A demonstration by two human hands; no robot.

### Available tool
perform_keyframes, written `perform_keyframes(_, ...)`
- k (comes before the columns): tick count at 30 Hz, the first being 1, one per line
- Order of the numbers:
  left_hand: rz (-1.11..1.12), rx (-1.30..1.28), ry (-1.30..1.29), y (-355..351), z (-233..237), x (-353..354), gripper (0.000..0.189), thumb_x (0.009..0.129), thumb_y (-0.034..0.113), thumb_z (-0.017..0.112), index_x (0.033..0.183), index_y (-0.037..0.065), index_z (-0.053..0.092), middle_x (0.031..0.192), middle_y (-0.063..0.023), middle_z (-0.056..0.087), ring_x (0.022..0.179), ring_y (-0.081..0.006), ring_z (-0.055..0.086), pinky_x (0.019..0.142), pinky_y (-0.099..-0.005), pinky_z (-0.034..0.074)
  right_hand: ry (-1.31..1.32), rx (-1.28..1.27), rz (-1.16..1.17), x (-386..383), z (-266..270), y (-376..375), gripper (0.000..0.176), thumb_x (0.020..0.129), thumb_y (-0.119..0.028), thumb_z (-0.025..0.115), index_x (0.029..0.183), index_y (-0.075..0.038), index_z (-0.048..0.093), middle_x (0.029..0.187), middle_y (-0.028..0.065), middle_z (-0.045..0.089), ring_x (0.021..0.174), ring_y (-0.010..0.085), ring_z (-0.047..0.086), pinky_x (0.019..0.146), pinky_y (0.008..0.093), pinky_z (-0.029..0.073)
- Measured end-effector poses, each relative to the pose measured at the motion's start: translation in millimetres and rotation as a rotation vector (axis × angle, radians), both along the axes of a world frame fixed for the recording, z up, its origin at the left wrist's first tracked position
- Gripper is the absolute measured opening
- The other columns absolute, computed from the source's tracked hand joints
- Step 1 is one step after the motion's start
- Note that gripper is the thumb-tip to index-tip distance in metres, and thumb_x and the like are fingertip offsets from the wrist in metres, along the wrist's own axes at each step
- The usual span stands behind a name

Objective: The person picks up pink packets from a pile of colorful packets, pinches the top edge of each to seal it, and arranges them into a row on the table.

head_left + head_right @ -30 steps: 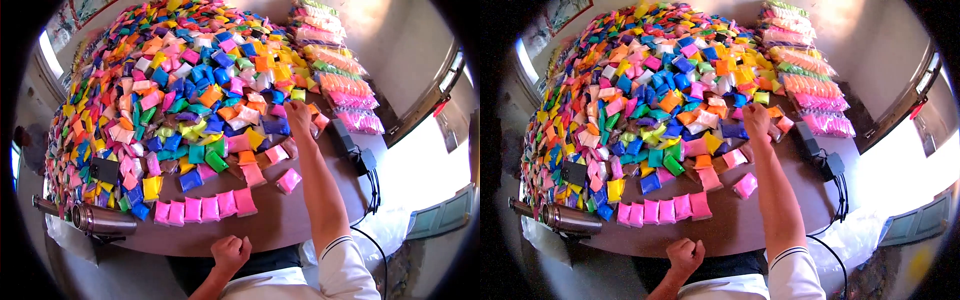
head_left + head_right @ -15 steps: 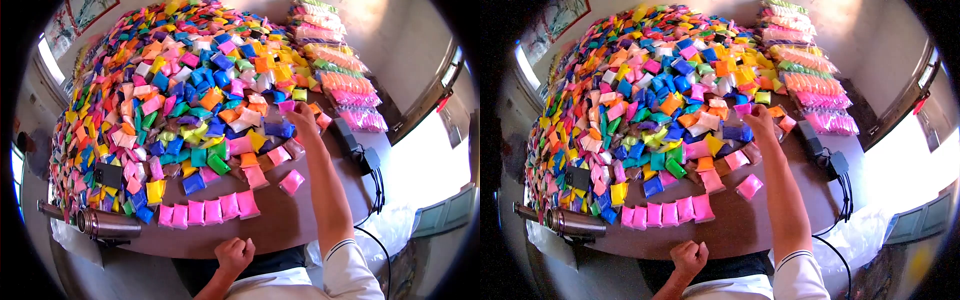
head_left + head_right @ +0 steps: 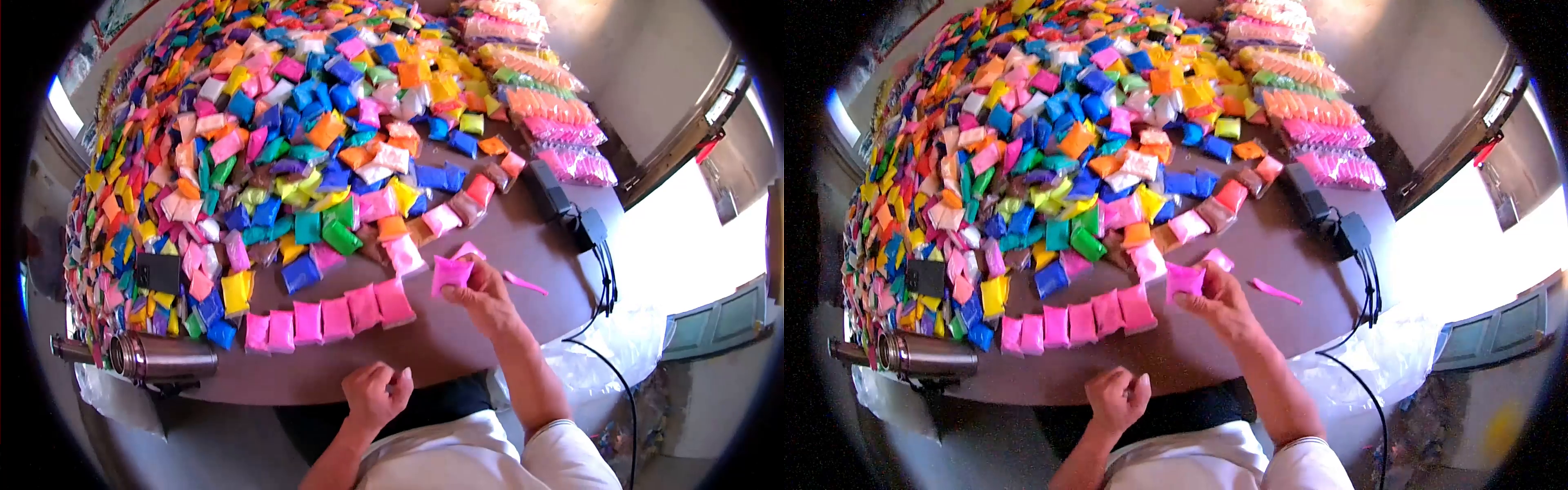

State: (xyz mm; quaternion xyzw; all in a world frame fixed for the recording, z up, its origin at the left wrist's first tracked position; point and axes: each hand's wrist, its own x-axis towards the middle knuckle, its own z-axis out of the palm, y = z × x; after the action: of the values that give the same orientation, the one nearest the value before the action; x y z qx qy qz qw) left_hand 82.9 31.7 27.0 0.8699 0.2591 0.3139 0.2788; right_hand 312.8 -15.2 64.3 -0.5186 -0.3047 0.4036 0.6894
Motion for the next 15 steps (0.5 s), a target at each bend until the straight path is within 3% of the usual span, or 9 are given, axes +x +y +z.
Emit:
perform_keyframes(3, -0.017, -0.137, -0.047, 0.6, 5.8, -3.2, 0.028, 0.076, 0.016, 0.066, 0.056, 0.007, 0.048, 0.052, -0.0067, 0.047, 0.041, -0.0228, 0.046, 0.040, -0.0331, 0.036, 0.159, 0.019, 0.221, -39.1, -9.1, -14.4, 0.028, 0.085, -0.014, 0.067, 0.106, -0.001, 0.054, 0.098, 0.0044, 0.061, 0.088, 0.0140, 0.060, 0.079, 0.0317, 0.052)
perform_keyframes(8, -0.044, -0.251, -0.147, 2.6, 10.2, -3.9, 0.021, 0.077, 0.019, 0.066, 0.066, 0.005, 0.055, 0.055, -0.0058, 0.047, 0.043, -0.0187, 0.047, 0.043, -0.0306, 0.038, 0.228, -0.050, 0.336, -83.4, -14.8, -24.8, 0.025, 0.087, -0.011, 0.064, 0.106, 0.001, 0.053, 0.096, 0.0030, 0.059, 0.088, 0.0114, 0.058, 0.079, 0.0293, 0.050)
perform_keyframes(15, -0.060, -0.229, -0.049, 2.5, 5.6, -6.0, 0.029, 0.085, 0.027, 0.063, 0.068, 0.005, 0.057, 0.058, -0.0076, 0.052, 0.048, -0.0236, 0.053, 0.045, -0.0331, 0.042, 0.289, -0.129, 0.402, -78.7, -7.1, -27.9, 0.028, 0.088, -0.013, 0.064, 0.110, 0.001, 0.053, 0.098, 0.0019, 0.058, 0.091, 0.0100, 0.055, 0.081, 0.0268, 0.048)
